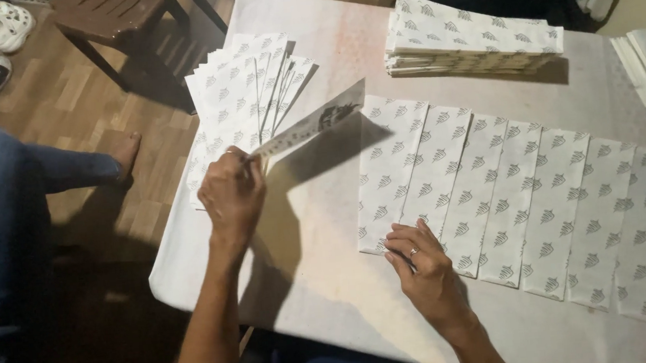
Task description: Folding and gluing printed paper sheets to assemble paper bags.
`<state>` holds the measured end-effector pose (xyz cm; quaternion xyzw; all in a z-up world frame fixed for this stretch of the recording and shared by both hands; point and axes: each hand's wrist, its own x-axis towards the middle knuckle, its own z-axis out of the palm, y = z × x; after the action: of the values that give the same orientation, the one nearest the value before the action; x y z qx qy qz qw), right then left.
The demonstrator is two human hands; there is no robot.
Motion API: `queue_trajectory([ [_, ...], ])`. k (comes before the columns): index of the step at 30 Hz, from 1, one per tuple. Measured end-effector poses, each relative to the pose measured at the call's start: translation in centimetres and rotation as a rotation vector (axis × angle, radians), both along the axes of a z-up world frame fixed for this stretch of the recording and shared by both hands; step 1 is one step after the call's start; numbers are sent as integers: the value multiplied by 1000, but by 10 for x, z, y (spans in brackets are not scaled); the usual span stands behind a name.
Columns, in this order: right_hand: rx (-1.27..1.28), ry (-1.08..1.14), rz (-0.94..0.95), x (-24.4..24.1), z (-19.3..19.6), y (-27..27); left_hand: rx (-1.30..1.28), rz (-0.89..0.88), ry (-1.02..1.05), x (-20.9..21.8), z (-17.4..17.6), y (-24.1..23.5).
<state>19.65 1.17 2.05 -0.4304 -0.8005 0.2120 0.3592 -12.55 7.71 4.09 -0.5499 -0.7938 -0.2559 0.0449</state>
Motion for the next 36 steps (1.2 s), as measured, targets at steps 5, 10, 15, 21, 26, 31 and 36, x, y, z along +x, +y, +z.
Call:
queue_trajectory([
  [5,-12,-4,4,0,2,-1,61,-237,361,60,-23,-11],
  [10,3,23,13,0,0,0,-316,-610,18,82,-10,-26],
  [15,36,5,25,0,2,0,-95,-865,-143,64,-18,-22],
  [21,10,-3,27,1,5,-1,1,-884,-69,64,-6,-34],
  [26,21,-9,28,0,3,-1,165,-778,6,83,-12,-38],
  [31,54,-48,51,-1,6,-2,175,-688,-16,98,-21,-33],
  [36,67,-6,64,-1,2,-2,193,-692,-18,98,-29,-29],
])
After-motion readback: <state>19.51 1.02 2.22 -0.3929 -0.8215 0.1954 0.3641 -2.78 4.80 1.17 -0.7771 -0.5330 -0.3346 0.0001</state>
